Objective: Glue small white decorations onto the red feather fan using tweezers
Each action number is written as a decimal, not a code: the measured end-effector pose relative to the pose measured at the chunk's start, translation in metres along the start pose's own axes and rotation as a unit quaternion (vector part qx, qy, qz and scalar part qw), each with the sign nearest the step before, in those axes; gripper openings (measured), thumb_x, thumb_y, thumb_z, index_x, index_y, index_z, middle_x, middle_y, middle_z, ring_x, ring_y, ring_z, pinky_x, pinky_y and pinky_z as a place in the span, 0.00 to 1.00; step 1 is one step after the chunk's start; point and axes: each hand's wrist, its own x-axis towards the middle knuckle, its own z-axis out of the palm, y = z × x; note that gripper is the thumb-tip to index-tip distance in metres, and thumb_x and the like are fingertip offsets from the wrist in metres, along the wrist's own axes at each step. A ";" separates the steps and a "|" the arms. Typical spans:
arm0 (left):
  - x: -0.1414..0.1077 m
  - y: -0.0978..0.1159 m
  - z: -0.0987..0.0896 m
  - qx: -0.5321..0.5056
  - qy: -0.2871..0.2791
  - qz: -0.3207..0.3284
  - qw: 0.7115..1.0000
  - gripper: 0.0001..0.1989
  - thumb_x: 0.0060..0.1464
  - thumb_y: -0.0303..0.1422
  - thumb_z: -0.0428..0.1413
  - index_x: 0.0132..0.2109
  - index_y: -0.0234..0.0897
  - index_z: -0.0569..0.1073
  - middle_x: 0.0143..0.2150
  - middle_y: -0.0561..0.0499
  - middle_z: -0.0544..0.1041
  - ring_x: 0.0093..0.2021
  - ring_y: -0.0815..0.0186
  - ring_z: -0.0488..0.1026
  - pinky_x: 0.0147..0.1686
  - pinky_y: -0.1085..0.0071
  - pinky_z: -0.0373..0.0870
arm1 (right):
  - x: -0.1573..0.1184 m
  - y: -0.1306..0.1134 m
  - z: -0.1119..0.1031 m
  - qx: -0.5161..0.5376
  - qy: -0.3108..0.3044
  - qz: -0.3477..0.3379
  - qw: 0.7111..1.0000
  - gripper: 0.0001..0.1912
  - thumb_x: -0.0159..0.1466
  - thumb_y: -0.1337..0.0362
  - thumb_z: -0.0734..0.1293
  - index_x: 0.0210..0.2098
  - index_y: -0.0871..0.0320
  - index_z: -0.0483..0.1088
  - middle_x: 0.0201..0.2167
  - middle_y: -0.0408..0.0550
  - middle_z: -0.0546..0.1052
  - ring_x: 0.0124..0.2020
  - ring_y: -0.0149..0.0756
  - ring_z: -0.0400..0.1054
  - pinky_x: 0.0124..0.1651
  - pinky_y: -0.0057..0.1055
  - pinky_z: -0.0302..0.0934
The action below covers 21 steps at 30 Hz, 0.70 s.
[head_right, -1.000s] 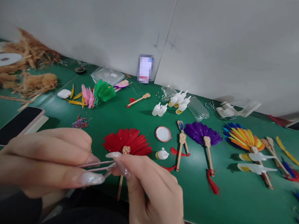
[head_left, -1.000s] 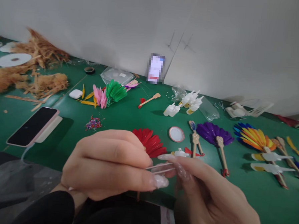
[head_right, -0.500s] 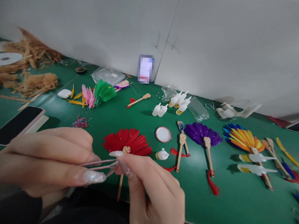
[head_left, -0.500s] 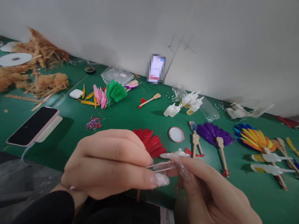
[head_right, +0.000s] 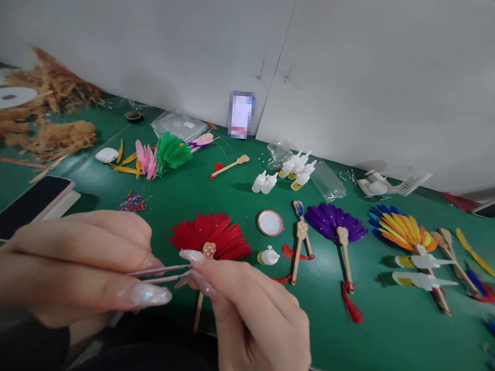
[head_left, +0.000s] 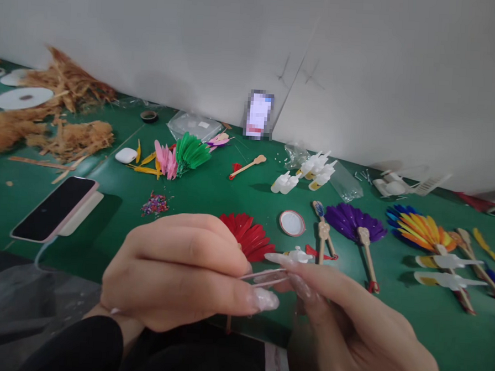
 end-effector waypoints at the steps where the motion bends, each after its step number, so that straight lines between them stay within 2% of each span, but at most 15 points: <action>1: 0.000 0.000 0.000 -0.002 0.001 0.002 1.000 0.08 0.62 0.34 0.56 0.35 0.41 0.78 0.31 0.52 0.80 0.26 0.69 0.77 0.25 0.74 0.79 | 0.000 0.000 0.001 0.005 0.002 0.001 1.000 0.14 0.66 0.76 0.63 0.41 0.50 0.73 0.31 0.33 0.83 0.28 0.25 0.77 0.32 0.16 0.72; 6: 0.001 -0.002 0.001 -0.010 0.012 0.004 1.000 0.08 0.61 0.33 0.56 0.34 0.39 0.78 0.31 0.52 0.81 0.26 0.69 0.77 0.26 0.75 0.79 | 0.000 0.001 0.001 0.004 0.014 0.002 1.000 0.13 0.65 0.75 0.64 0.41 0.50 0.74 0.33 0.34 0.83 0.28 0.26 0.78 0.32 0.16 0.73; 10: 0.013 0.004 0.000 -0.011 0.012 0.021 1.000 0.11 0.60 0.32 0.57 0.30 0.36 0.77 0.27 0.52 0.80 0.23 0.70 0.76 0.24 0.77 0.78 | 0.003 0.004 -0.003 0.040 -0.030 -0.002 0.999 0.13 0.63 0.77 0.66 0.40 0.52 0.75 0.33 0.37 0.84 0.26 0.28 0.78 0.31 0.18 0.74; 14: 0.024 0.015 -0.003 -0.003 -0.010 -0.002 1.000 0.14 0.60 0.32 0.55 0.26 0.33 0.76 0.23 0.49 0.79 0.22 0.69 0.76 0.22 0.77 0.78 | 0.004 0.003 -0.005 0.085 -0.046 0.020 0.995 0.15 0.61 0.77 0.68 0.42 0.52 0.76 0.30 0.37 0.83 0.26 0.27 0.78 0.30 0.17 0.73; 17: 0.021 0.016 -0.002 -0.009 -0.013 -0.027 1.000 0.13 0.60 0.33 0.56 0.28 0.35 0.77 0.25 0.50 0.80 0.23 0.68 0.77 0.22 0.75 0.78 | 0.004 -0.003 -0.005 0.080 -0.032 0.060 0.994 0.15 0.60 0.77 0.69 0.40 0.50 0.77 0.28 0.36 0.82 0.25 0.28 0.77 0.30 0.19 0.73; 21: 0.007 0.008 0.002 -0.015 0.034 -0.040 0.999 0.12 0.61 0.36 0.56 0.30 0.42 0.79 0.26 0.53 0.79 0.22 0.68 0.76 0.20 0.72 0.78 | 0.001 -0.010 -0.001 0.061 -0.009 0.081 0.995 0.14 0.61 0.76 0.69 0.38 0.50 0.78 0.28 0.37 0.82 0.24 0.30 0.77 0.29 0.23 0.73</action>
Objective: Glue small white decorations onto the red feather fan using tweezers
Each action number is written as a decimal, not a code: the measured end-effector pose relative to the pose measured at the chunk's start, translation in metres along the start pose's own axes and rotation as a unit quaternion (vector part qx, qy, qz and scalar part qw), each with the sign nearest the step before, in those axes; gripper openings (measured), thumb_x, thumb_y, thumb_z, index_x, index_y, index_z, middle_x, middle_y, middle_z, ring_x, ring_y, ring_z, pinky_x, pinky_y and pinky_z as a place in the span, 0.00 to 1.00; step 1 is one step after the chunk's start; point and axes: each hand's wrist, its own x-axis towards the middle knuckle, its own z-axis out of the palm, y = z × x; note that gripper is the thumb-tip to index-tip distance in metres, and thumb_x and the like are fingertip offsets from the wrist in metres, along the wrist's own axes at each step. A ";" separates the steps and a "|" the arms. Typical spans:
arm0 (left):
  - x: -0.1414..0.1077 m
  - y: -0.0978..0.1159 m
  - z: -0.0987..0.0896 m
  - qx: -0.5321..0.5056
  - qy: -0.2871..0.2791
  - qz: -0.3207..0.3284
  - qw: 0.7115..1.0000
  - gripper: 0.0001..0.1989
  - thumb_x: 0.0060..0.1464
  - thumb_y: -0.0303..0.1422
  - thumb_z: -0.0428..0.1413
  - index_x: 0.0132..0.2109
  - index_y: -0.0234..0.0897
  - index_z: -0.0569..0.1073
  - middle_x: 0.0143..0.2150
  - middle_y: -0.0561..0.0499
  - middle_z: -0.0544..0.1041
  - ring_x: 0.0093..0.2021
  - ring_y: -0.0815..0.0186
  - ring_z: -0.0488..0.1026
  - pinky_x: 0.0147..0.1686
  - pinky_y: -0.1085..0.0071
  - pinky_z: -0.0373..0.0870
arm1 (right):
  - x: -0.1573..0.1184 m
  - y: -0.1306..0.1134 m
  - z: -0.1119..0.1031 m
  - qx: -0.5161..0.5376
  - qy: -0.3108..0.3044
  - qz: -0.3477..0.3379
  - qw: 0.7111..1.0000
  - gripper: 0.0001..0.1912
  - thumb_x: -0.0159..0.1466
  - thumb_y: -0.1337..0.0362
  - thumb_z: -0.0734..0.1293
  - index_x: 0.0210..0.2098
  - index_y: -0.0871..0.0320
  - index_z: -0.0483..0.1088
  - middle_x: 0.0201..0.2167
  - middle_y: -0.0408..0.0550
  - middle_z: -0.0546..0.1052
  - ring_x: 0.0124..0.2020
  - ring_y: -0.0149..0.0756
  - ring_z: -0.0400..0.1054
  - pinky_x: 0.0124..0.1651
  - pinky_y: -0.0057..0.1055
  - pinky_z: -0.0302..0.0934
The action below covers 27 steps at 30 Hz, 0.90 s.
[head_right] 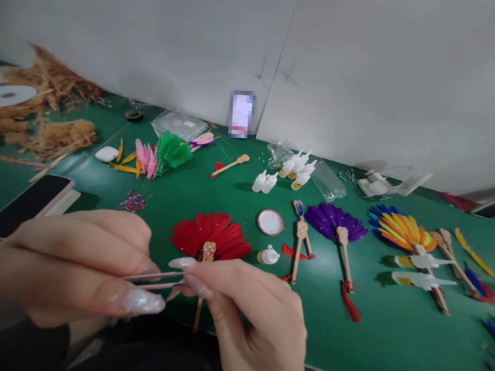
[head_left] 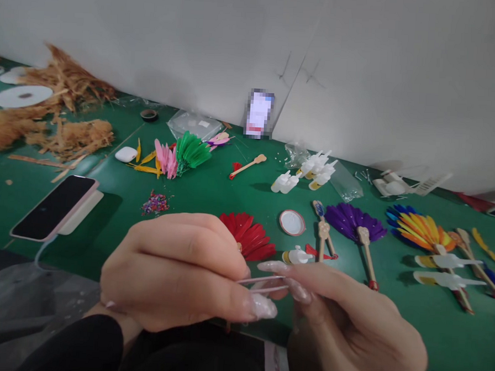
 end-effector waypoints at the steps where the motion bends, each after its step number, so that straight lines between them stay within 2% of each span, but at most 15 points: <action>1: -0.003 -0.002 0.000 0.000 0.001 0.000 1.000 0.12 0.62 0.36 0.55 0.31 0.43 0.79 0.26 0.53 0.80 0.23 0.68 0.76 0.20 0.72 0.77 | -0.001 0.000 0.001 -0.009 0.007 -0.002 1.000 0.14 0.61 0.76 0.69 0.38 0.50 0.77 0.28 0.37 0.82 0.24 0.30 0.77 0.29 0.22 0.74; 6: -0.006 -0.005 -0.007 0.007 -0.068 0.005 0.998 0.09 0.63 0.34 0.54 0.37 0.43 0.79 0.32 0.52 0.81 0.28 0.68 0.78 0.26 0.73 0.79 | -0.001 0.004 0.007 -0.049 0.027 -0.037 0.998 0.11 0.64 0.72 0.67 0.37 0.49 0.76 0.25 0.36 0.82 0.23 0.30 0.77 0.28 0.21 0.73; 10: -0.003 -0.005 -0.009 0.022 -0.066 0.022 0.997 0.08 0.62 0.33 0.55 0.36 0.41 0.78 0.32 0.53 0.81 0.28 0.70 0.77 0.28 0.76 0.79 | 0.001 0.008 0.004 -0.088 0.005 -0.069 0.994 0.12 0.64 0.73 0.65 0.39 0.49 0.76 0.25 0.35 0.82 0.23 0.28 0.76 0.28 0.17 0.72; 13: -0.004 -0.007 -0.008 0.036 -0.074 0.035 0.996 0.07 0.62 0.33 0.55 0.36 0.42 0.78 0.32 0.53 0.81 0.28 0.69 0.78 0.29 0.75 0.80 | -0.002 0.009 0.000 -0.136 -0.014 -0.076 0.988 0.12 0.65 0.72 0.64 0.40 0.49 0.76 0.27 0.37 0.82 0.23 0.30 0.76 0.28 0.20 0.73; 16: -0.006 -0.011 -0.008 0.048 -0.080 0.046 0.995 0.07 0.62 0.34 0.56 0.40 0.46 0.79 0.32 0.53 0.81 0.27 0.65 0.78 0.27 0.70 0.80 | -0.005 0.009 0.000 -0.166 0.014 -0.055 0.984 0.12 0.67 0.68 0.62 0.40 0.48 0.76 0.26 0.40 0.82 0.21 0.32 0.75 0.27 0.23 0.74; 19: -0.005 -0.015 -0.009 0.054 -0.074 0.066 0.994 0.08 0.61 0.35 0.56 0.43 0.51 0.80 0.31 0.53 0.81 0.26 0.63 0.78 0.26 0.67 0.81 | -0.006 0.008 0.003 -0.164 0.015 -0.052 0.985 0.12 0.67 0.69 0.62 0.40 0.49 0.76 0.27 0.40 0.82 0.21 0.31 0.75 0.30 0.23 0.74; 23: -0.004 -0.019 -0.011 0.060 -0.101 0.085 0.989 0.10 0.62 0.35 0.55 0.46 0.53 0.79 0.31 0.53 0.81 0.27 0.63 0.78 0.28 0.66 0.82 | -0.007 0.007 0.007 -0.149 0.031 -0.049 0.987 0.14 0.67 0.71 0.62 0.42 0.48 0.76 0.30 0.39 0.83 0.25 0.31 0.77 0.33 0.22 0.75; 27: -0.003 -0.020 -0.013 0.055 -0.115 0.086 0.988 0.11 0.61 0.34 0.56 0.47 0.54 0.79 0.32 0.53 0.82 0.26 0.63 0.78 0.27 0.66 0.82 | -0.007 0.009 0.009 -0.140 0.046 -0.047 0.988 0.14 0.67 0.72 0.62 0.41 0.49 0.76 0.29 0.38 0.83 0.27 0.31 0.78 0.33 0.21 0.74</action>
